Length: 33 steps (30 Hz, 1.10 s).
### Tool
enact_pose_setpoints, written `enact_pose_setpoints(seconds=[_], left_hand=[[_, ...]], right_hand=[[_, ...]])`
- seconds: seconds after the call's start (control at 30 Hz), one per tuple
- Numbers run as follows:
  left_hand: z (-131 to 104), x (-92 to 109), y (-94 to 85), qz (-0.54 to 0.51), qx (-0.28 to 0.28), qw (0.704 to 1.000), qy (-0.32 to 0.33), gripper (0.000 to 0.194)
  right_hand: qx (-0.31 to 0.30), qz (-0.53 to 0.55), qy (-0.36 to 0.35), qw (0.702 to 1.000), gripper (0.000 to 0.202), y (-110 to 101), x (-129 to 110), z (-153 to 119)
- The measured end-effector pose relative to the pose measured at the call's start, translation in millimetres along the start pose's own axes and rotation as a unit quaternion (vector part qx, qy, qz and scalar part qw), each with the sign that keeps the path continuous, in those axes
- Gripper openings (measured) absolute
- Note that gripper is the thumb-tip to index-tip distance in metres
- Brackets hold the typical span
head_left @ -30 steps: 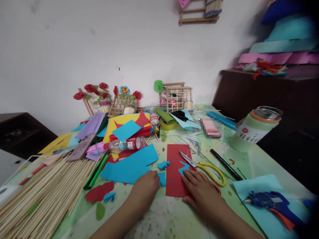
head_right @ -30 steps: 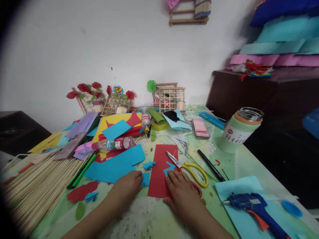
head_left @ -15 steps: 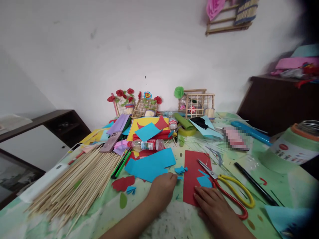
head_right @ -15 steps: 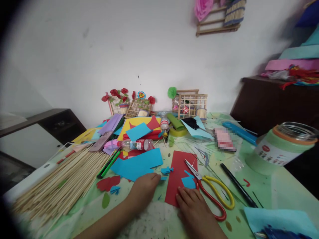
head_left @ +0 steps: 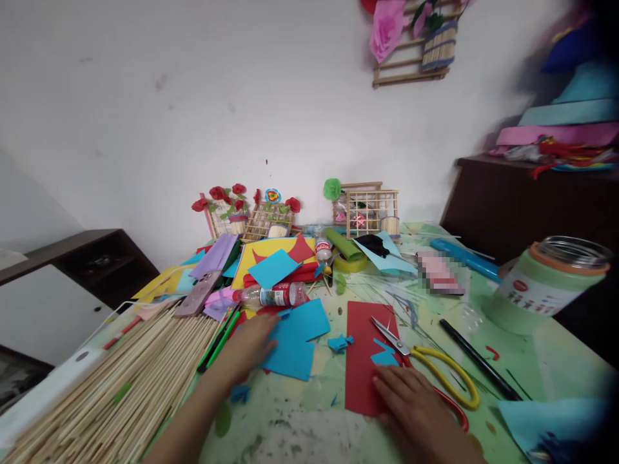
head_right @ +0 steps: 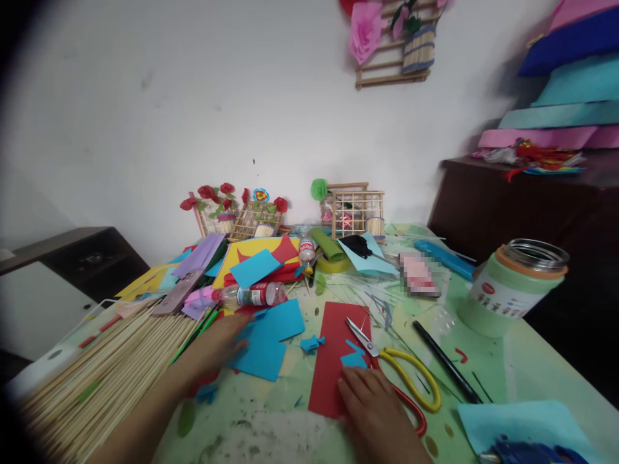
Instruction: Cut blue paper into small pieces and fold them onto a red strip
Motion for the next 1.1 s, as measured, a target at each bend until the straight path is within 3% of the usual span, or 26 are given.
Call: enact_pose_setpoints(seconds=[0.1,0.17,0.27,0.43,0.67,0.8,1.0,1.1], left_hand=[[-11,-12,7.0,0.006,-0.060,0.998,0.004,0.045],[-13,-17,5.4,0.022,-0.061,0.998,0.005,0.042],[-10,-19,5.9,0.023,-0.055,0.998,0.012,0.045],[-2,-23,15.0,-0.018,-0.054,0.998,0.008,0.051],[1,-22,13.9,-0.017,-0.049,0.999,0.010,0.017],[-10,-18,-15.8,-0.034,-0.011,0.999,0.025,0.009],[-50,-12,-100.4,-0.069,0.227,0.971,0.027,0.017],[-61,-3,-105.5,-0.177,0.271,0.946,-0.010,0.023]], right_hand=[[0.030,-0.025,0.112,0.993,0.033,-20,32,5],[0.026,-0.044,0.181,0.982,0.031,-29,53,6],[-0.010,-0.054,0.230,0.972,0.031,-30,73,5],[-0.053,-0.030,0.263,0.963,0.039,-20,82,1],[-0.080,-0.026,0.272,0.959,0.048,-24,76,1],[-0.079,-0.027,0.283,0.956,0.047,-21,73,-1],[-0.043,0.014,0.312,0.949,0.038,-25,83,-1],[0.005,0.047,0.349,0.936,0.037,-43,93,1]])
Point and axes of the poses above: each hand's wrist, its own z-axis towards the middle knuckle, its own y-axis out of the palm, x = y × z, the point moved 8 cm from there along z, towards the middle knuckle, and after that the axes turned 11 degrees about y, right-handed, at the moved point
